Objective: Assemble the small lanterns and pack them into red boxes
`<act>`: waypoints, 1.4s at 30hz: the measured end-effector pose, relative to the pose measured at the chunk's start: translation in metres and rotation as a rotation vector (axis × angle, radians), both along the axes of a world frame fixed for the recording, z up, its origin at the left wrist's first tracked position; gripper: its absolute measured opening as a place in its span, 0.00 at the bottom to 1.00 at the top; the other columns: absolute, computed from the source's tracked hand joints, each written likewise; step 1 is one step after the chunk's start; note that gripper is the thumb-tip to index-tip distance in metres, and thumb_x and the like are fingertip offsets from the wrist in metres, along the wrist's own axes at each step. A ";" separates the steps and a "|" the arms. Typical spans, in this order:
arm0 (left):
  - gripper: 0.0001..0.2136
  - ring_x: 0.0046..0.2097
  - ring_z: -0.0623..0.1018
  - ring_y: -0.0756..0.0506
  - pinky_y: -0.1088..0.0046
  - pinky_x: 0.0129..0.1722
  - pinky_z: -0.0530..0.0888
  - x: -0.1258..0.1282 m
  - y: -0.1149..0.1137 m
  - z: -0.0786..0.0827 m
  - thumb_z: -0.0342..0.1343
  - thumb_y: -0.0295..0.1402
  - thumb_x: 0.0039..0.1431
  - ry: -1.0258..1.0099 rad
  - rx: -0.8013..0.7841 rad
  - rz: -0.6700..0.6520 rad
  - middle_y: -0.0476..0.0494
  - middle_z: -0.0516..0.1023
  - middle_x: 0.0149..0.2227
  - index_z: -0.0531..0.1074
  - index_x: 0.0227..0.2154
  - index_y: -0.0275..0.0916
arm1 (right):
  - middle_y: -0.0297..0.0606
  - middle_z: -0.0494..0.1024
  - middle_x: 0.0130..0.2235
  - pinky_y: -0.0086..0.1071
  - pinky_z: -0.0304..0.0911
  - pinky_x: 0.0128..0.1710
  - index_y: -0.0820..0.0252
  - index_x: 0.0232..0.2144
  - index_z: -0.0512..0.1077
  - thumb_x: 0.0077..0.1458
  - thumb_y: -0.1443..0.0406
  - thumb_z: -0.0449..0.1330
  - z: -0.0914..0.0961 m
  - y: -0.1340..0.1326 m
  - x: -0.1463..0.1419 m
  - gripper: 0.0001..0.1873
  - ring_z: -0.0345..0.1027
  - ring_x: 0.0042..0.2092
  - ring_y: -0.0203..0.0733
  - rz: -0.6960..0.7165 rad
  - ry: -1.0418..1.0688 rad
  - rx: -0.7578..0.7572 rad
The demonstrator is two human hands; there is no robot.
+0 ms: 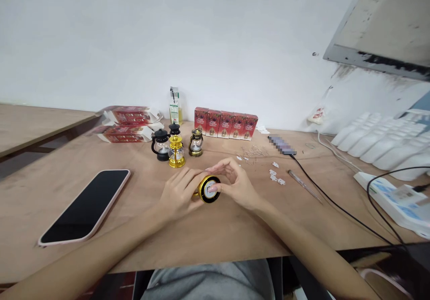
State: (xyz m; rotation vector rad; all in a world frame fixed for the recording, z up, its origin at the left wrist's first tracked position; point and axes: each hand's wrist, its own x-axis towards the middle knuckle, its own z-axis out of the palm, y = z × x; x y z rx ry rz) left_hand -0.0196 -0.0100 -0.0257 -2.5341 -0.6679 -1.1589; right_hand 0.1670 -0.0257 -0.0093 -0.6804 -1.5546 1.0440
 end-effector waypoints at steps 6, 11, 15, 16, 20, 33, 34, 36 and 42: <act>0.14 0.35 0.73 0.43 0.68 0.33 0.69 -0.002 -0.001 0.003 0.50 0.36 0.60 0.036 0.117 0.023 0.37 0.76 0.37 0.67 0.45 0.33 | 0.36 0.74 0.37 0.38 0.64 0.48 0.56 0.35 0.74 0.44 0.63 0.69 0.004 -0.001 0.005 0.14 0.69 0.42 0.40 0.008 -0.175 0.098; 0.13 0.36 0.74 0.44 0.70 0.33 0.70 0.001 -0.001 0.003 0.54 0.36 0.58 0.008 -0.014 0.022 0.39 0.76 0.38 0.68 0.43 0.35 | 0.36 0.75 0.36 0.36 0.65 0.45 0.56 0.34 0.75 0.44 0.63 0.69 -0.001 0.003 0.006 0.12 0.71 0.41 0.40 -0.020 -0.135 0.138; 0.15 0.40 0.75 0.44 0.71 0.36 0.73 0.006 -0.002 0.002 0.58 0.31 0.51 -0.101 -0.293 0.061 0.43 0.75 0.39 0.68 0.43 0.38 | 0.36 0.78 0.35 0.34 0.67 0.42 0.57 0.29 0.75 0.48 0.64 0.66 -0.007 0.005 0.002 0.05 0.73 0.40 0.40 -0.163 -0.099 0.185; 0.15 0.40 0.76 0.44 0.70 0.36 0.73 0.007 -0.002 0.001 0.58 0.30 0.50 -0.120 -0.321 0.068 0.44 0.75 0.39 0.68 0.43 0.38 | 0.37 0.78 0.35 0.34 0.67 0.42 0.57 0.28 0.75 0.49 0.64 0.65 -0.008 0.004 0.001 0.03 0.73 0.40 0.40 -0.202 -0.126 0.238; 0.16 0.39 0.76 0.44 0.70 0.36 0.73 0.007 -0.002 0.000 0.59 0.29 0.47 -0.162 -0.353 0.082 0.44 0.76 0.38 0.69 0.42 0.38 | 0.41 0.77 0.40 0.35 0.66 0.43 0.58 0.29 0.72 0.56 0.67 0.58 -0.005 -0.003 0.001 0.04 0.72 0.42 0.39 -0.271 -0.294 0.479; 0.14 0.38 0.75 0.44 0.70 0.34 0.72 0.004 -0.003 0.005 0.58 0.33 0.53 -0.103 -0.221 -0.024 0.41 0.76 0.38 0.69 0.42 0.36 | 0.35 0.72 0.39 0.34 0.64 0.43 0.55 0.31 0.65 0.45 0.57 0.68 -0.006 0.004 0.001 0.16 0.67 0.42 0.39 0.048 0.062 -0.012; 0.13 0.37 0.75 0.44 0.70 0.34 0.72 0.004 -0.003 0.004 0.58 0.34 0.54 -0.090 -0.190 -0.029 0.41 0.76 0.38 0.69 0.42 0.36 | 0.35 0.72 0.38 0.33 0.64 0.42 0.54 0.32 0.65 0.43 0.57 0.69 -0.009 0.005 -0.001 0.18 0.67 0.41 0.38 0.066 0.101 -0.045; 0.14 0.37 0.75 0.45 0.70 0.34 0.71 0.002 -0.003 0.003 0.58 0.36 0.55 -0.051 -0.131 -0.040 0.40 0.76 0.38 0.69 0.43 0.36 | 0.34 0.72 0.38 0.32 0.63 0.41 0.54 0.34 0.65 0.41 0.57 0.70 -0.014 0.006 -0.003 0.21 0.67 0.39 0.37 0.092 0.115 -0.070; 0.12 0.36 0.75 0.45 0.71 0.34 0.71 0.002 0.000 0.007 0.57 0.37 0.56 -0.103 -0.190 -0.048 0.41 0.77 0.37 0.70 0.41 0.37 | 0.36 0.74 0.38 0.32 0.65 0.42 0.56 0.36 0.68 0.43 0.56 0.69 -0.012 0.006 0.000 0.20 0.68 0.40 0.37 0.068 0.047 -0.010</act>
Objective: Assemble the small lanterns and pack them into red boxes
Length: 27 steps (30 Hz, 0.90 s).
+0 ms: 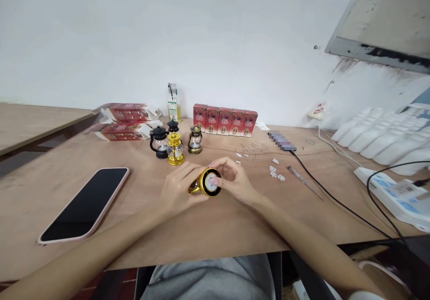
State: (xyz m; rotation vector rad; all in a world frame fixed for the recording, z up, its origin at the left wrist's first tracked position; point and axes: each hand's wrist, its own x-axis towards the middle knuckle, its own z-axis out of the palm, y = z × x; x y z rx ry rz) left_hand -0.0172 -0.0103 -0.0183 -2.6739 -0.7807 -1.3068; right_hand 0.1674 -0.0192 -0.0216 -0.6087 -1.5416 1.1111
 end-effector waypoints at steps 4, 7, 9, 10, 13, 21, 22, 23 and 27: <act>0.12 0.37 0.75 0.45 0.71 0.34 0.72 0.000 0.003 0.001 0.57 0.38 0.56 -0.028 -0.035 -0.041 0.42 0.76 0.36 0.69 0.40 0.37 | 0.39 0.76 0.40 0.35 0.66 0.43 0.58 0.38 0.71 0.43 0.58 0.69 0.004 0.000 0.005 0.20 0.70 0.41 0.39 -0.015 -0.102 0.089; 0.14 0.39 0.75 0.45 0.69 0.36 0.71 -0.002 0.006 -0.005 0.57 0.39 0.56 -0.005 0.002 -0.053 0.40 0.77 0.39 0.68 0.42 0.38 | 0.40 0.78 0.40 0.37 0.67 0.43 0.58 0.35 0.72 0.45 0.59 0.68 0.003 -0.001 0.007 0.16 0.72 0.43 0.42 -0.095 -0.199 0.238; 0.13 0.41 0.75 0.44 0.66 0.39 0.72 -0.004 0.009 -0.009 0.57 0.38 0.56 -0.031 0.029 -0.040 0.39 0.76 0.42 0.67 0.42 0.38 | 0.40 0.79 0.38 0.36 0.68 0.42 0.58 0.35 0.72 0.46 0.60 0.67 0.002 -0.002 0.007 0.13 0.73 0.41 0.42 -0.189 -0.259 0.434; 0.13 0.43 0.75 0.43 0.65 0.40 0.72 -0.005 0.010 -0.010 0.57 0.37 0.56 -0.044 0.038 -0.033 0.38 0.76 0.43 0.67 0.42 0.38 | 0.40 0.79 0.37 0.36 0.69 0.42 0.57 0.36 0.72 0.47 0.62 0.67 0.001 -0.003 0.007 0.13 0.74 0.40 0.41 -0.237 -0.291 0.551; 0.10 0.45 0.75 0.42 0.63 0.41 0.73 -0.006 0.011 -0.010 0.56 0.35 0.58 -0.025 0.096 -0.037 0.37 0.75 0.44 0.66 0.40 0.38 | 0.40 0.80 0.36 0.34 0.69 0.38 0.58 0.42 0.71 0.51 0.66 0.65 -0.003 -0.006 0.007 0.14 0.74 0.38 0.41 -0.337 -0.379 0.866; 0.09 0.50 0.74 0.42 0.65 0.44 0.73 -0.007 0.014 -0.014 0.56 0.27 0.57 -0.005 0.339 -0.009 0.40 0.78 0.42 0.67 0.40 0.41 | 0.42 0.78 0.36 0.35 0.70 0.35 0.58 0.44 0.69 0.56 0.69 0.59 -0.020 -0.005 0.009 0.12 0.74 0.38 0.42 -0.409 -0.523 1.056; 0.09 0.50 0.74 0.42 0.65 0.44 0.73 -0.008 0.015 -0.015 0.56 0.27 0.57 -0.003 0.347 -0.001 0.41 0.78 0.42 0.67 0.40 0.42 | 0.42 0.78 0.36 0.35 0.70 0.35 0.57 0.44 0.69 0.56 0.69 0.58 -0.020 -0.004 0.009 0.11 0.74 0.38 0.42 -0.403 -0.532 1.039; 0.09 0.50 0.74 0.42 0.65 0.44 0.73 -0.009 0.016 -0.016 0.56 0.27 0.57 0.005 0.349 0.009 0.40 0.78 0.43 0.68 0.40 0.42 | 0.42 0.78 0.36 0.35 0.70 0.35 0.57 0.44 0.69 0.57 0.69 0.58 -0.021 -0.004 0.009 0.11 0.74 0.38 0.42 -0.396 -0.537 1.022; 0.08 0.47 0.76 0.42 0.66 0.41 0.73 -0.009 0.014 -0.013 0.55 0.29 0.58 0.092 0.302 -0.001 0.38 0.77 0.43 0.68 0.41 0.40 | 0.44 0.78 0.38 0.36 0.69 0.36 0.57 0.46 0.67 0.56 0.65 0.60 -0.018 0.001 0.012 0.15 0.74 0.39 0.43 -0.341 -0.503 1.054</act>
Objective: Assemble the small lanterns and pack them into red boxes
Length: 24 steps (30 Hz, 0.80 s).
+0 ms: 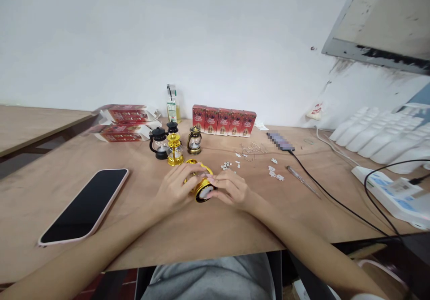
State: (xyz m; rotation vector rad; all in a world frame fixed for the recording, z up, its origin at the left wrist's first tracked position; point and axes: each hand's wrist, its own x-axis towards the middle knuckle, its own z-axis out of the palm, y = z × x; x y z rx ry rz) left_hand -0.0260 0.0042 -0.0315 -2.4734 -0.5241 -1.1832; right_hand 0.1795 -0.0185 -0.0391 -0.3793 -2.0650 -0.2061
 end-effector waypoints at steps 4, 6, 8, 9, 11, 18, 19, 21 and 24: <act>0.10 0.47 0.76 0.42 0.66 0.40 0.73 0.002 -0.005 0.007 0.52 0.25 0.58 0.062 -0.047 -0.006 0.39 0.77 0.43 0.69 0.43 0.40 | 0.42 0.78 0.38 0.39 0.66 0.42 0.57 0.41 0.68 0.58 0.66 0.55 0.004 0.018 0.018 0.08 0.72 0.41 0.43 -0.146 0.100 -0.144; 0.12 0.47 0.75 0.42 0.66 0.41 0.72 0.002 -0.007 0.008 0.51 0.23 0.58 0.058 -0.057 -0.003 0.40 0.77 0.43 0.69 0.43 0.40 | 0.42 0.76 0.37 0.41 0.64 0.43 0.58 0.37 0.69 0.57 0.63 0.56 0.004 0.034 0.033 0.06 0.70 0.40 0.44 -0.354 0.196 -0.365; 0.12 0.47 0.75 0.42 0.66 0.41 0.72 0.001 -0.007 0.008 0.50 0.23 0.57 0.045 -0.061 -0.004 0.40 0.77 0.43 0.69 0.43 0.40 | 0.42 0.75 0.38 0.40 0.64 0.42 0.60 0.37 0.67 0.51 0.58 0.60 0.001 0.050 0.051 0.14 0.69 0.38 0.42 -0.484 0.304 -0.679; 0.11 0.47 0.75 0.42 0.66 0.41 0.72 0.001 -0.006 0.007 0.50 0.23 0.57 0.040 -0.061 -0.005 0.40 0.77 0.43 0.69 0.42 0.40 | 0.41 0.75 0.37 0.38 0.65 0.39 0.61 0.37 0.67 0.47 0.55 0.63 -0.001 0.058 0.060 0.19 0.69 0.36 0.41 -0.519 0.372 -0.834; 0.11 0.46 0.75 0.42 0.66 0.41 0.72 0.001 -0.005 0.006 0.51 0.23 0.57 0.042 -0.066 -0.005 0.39 0.77 0.43 0.69 0.42 0.39 | 0.41 0.75 0.33 0.36 0.64 0.34 0.63 0.33 0.68 0.42 0.52 0.64 -0.007 0.070 0.076 0.22 0.68 0.32 0.40 -0.558 0.403 -0.951; 0.11 0.47 0.75 0.43 0.66 0.41 0.72 0.001 -0.004 0.003 0.51 0.25 0.58 0.023 -0.097 -0.021 0.40 0.77 0.44 0.69 0.43 0.40 | 0.36 0.74 0.22 0.31 0.58 0.27 0.64 0.22 0.72 0.35 0.51 0.67 -0.021 0.078 0.093 0.21 0.66 0.26 0.38 -0.589 0.312 -1.067; 0.11 0.47 0.75 0.43 0.67 0.41 0.72 0.001 -0.004 0.003 0.51 0.25 0.58 0.026 -0.101 -0.018 0.40 0.77 0.44 0.69 0.43 0.41 | 0.36 0.75 0.22 0.30 0.58 0.27 0.64 0.22 0.73 0.36 0.51 0.67 -0.021 0.078 0.092 0.20 0.66 0.26 0.38 -0.594 0.302 -1.074; 0.11 0.46 0.75 0.43 0.67 0.41 0.72 0.001 -0.004 0.004 0.50 0.25 0.58 0.026 -0.097 -0.013 0.40 0.77 0.43 0.69 0.44 0.41 | 0.37 0.75 0.22 0.30 0.57 0.27 0.64 0.21 0.73 0.36 0.52 0.67 -0.022 0.078 0.091 0.19 0.66 0.25 0.37 -0.609 0.286 -1.081; 0.12 0.46 0.75 0.43 0.67 0.41 0.72 0.001 -0.004 0.005 0.51 0.25 0.58 0.034 -0.090 -0.011 0.40 0.77 0.43 0.69 0.45 0.41 | 0.37 0.75 0.22 0.29 0.57 0.27 0.63 0.21 0.74 0.38 0.53 0.66 -0.021 0.080 0.091 0.17 0.65 0.25 0.37 -0.628 0.269 -1.080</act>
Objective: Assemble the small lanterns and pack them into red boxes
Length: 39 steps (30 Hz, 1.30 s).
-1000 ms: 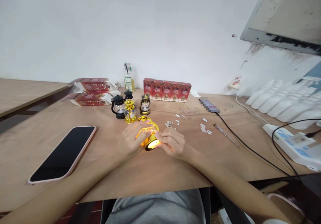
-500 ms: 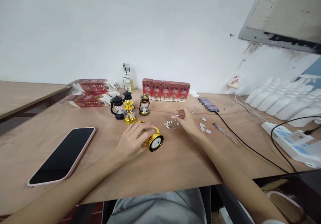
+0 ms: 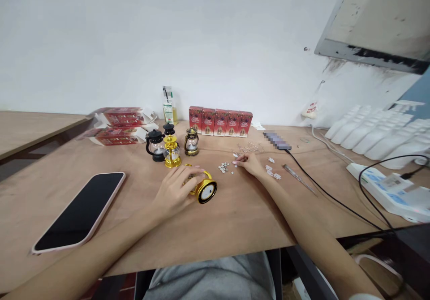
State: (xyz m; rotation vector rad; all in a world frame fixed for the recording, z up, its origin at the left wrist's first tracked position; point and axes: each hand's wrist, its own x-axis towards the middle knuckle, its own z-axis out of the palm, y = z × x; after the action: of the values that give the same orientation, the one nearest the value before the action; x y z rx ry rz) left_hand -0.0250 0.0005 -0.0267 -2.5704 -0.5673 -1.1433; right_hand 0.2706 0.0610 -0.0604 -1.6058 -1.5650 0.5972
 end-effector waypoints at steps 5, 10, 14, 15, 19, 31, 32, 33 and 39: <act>0.13 0.47 0.75 0.42 0.66 0.41 0.72 0.000 -0.002 0.003 0.51 0.24 0.57 0.003 0.011 -0.010 0.39 0.77 0.43 0.68 0.45 0.40 | 0.36 0.74 0.21 0.29 0.55 0.26 0.63 0.21 0.73 0.43 0.52 0.63 0.005 -0.001 0.006 0.18 0.64 0.25 0.37 0.013 -0.036 0.000; 0.13 0.46 0.75 0.42 0.66 0.40 0.72 0.001 -0.002 0.003 0.50 0.22 0.57 0.000 0.015 -0.015 0.39 0.77 0.43 0.67 0.44 0.40 | 0.37 0.75 0.23 0.29 0.55 0.25 0.64 0.22 0.74 0.36 0.52 0.67 0.008 -0.006 0.007 0.19 0.65 0.26 0.37 0.058 -0.062 -0.028; 0.11 0.46 0.75 0.42 0.66 0.40 0.71 0.001 -0.002 0.003 0.51 0.24 0.58 -0.005 0.028 -0.018 0.39 0.77 0.43 0.67 0.44 0.39 | 0.37 0.76 0.23 0.29 0.56 0.26 0.64 0.21 0.74 0.36 0.52 0.67 0.009 -0.007 0.005 0.19 0.66 0.26 0.37 0.057 -0.084 -0.033; 0.11 0.46 0.75 0.42 0.66 0.40 0.71 0.001 -0.002 0.004 0.51 0.24 0.58 0.000 0.032 -0.016 0.39 0.77 0.43 0.67 0.44 0.39 | 0.37 0.75 0.23 0.29 0.56 0.25 0.64 0.21 0.74 0.36 0.52 0.67 0.009 -0.006 0.004 0.19 0.65 0.26 0.37 0.054 -0.092 -0.032; 0.10 0.45 0.76 0.42 0.66 0.40 0.72 0.002 -0.002 0.005 0.51 0.25 0.59 0.007 0.046 -0.013 0.38 0.77 0.42 0.67 0.44 0.38 | 0.36 0.74 0.21 0.29 0.55 0.24 0.63 0.19 0.73 0.37 0.52 0.67 0.008 -0.006 0.003 0.19 0.64 0.24 0.36 0.044 -0.123 -0.029; 0.10 0.45 0.76 0.43 0.66 0.39 0.72 0.002 -0.003 0.005 0.50 0.25 0.59 0.014 0.059 -0.017 0.38 0.77 0.42 0.66 0.44 0.38 | 0.37 0.75 0.23 0.28 0.56 0.25 0.62 0.21 0.73 0.39 0.51 0.66 0.007 -0.006 0.006 0.19 0.67 0.26 0.38 0.018 -0.174 0.000; 0.10 0.45 0.76 0.42 0.66 0.40 0.72 0.002 -0.003 0.005 0.50 0.25 0.60 0.017 0.059 -0.018 0.38 0.77 0.42 0.66 0.44 0.38 | 0.36 0.75 0.23 0.28 0.56 0.25 0.62 0.21 0.73 0.39 0.51 0.66 0.006 -0.006 0.006 0.19 0.67 0.26 0.38 0.021 -0.180 0.002; 0.10 0.45 0.76 0.42 0.66 0.39 0.72 0.002 -0.003 0.005 0.50 0.26 0.60 0.019 0.059 -0.017 0.38 0.77 0.42 0.66 0.44 0.38 | 0.36 0.75 0.23 0.28 0.56 0.24 0.62 0.21 0.73 0.40 0.50 0.66 0.006 -0.005 0.006 0.19 0.66 0.25 0.37 0.024 -0.185 0.004; 0.10 0.44 0.76 0.42 0.66 0.38 0.72 0.001 -0.003 0.006 0.50 0.26 0.60 0.024 0.074 -0.015 0.37 0.77 0.42 0.66 0.44 0.37 | 0.35 0.74 0.20 0.28 0.54 0.22 0.62 0.19 0.73 0.44 0.51 0.63 0.001 -0.004 0.006 0.19 0.64 0.23 0.36 0.037 -0.239 0.032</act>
State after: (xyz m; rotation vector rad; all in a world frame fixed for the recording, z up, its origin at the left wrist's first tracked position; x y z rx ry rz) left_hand -0.0237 -0.0025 -0.0207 -2.5266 -0.4912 -1.1151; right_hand 0.2770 0.0575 -0.0594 -1.6754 -1.7720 0.4085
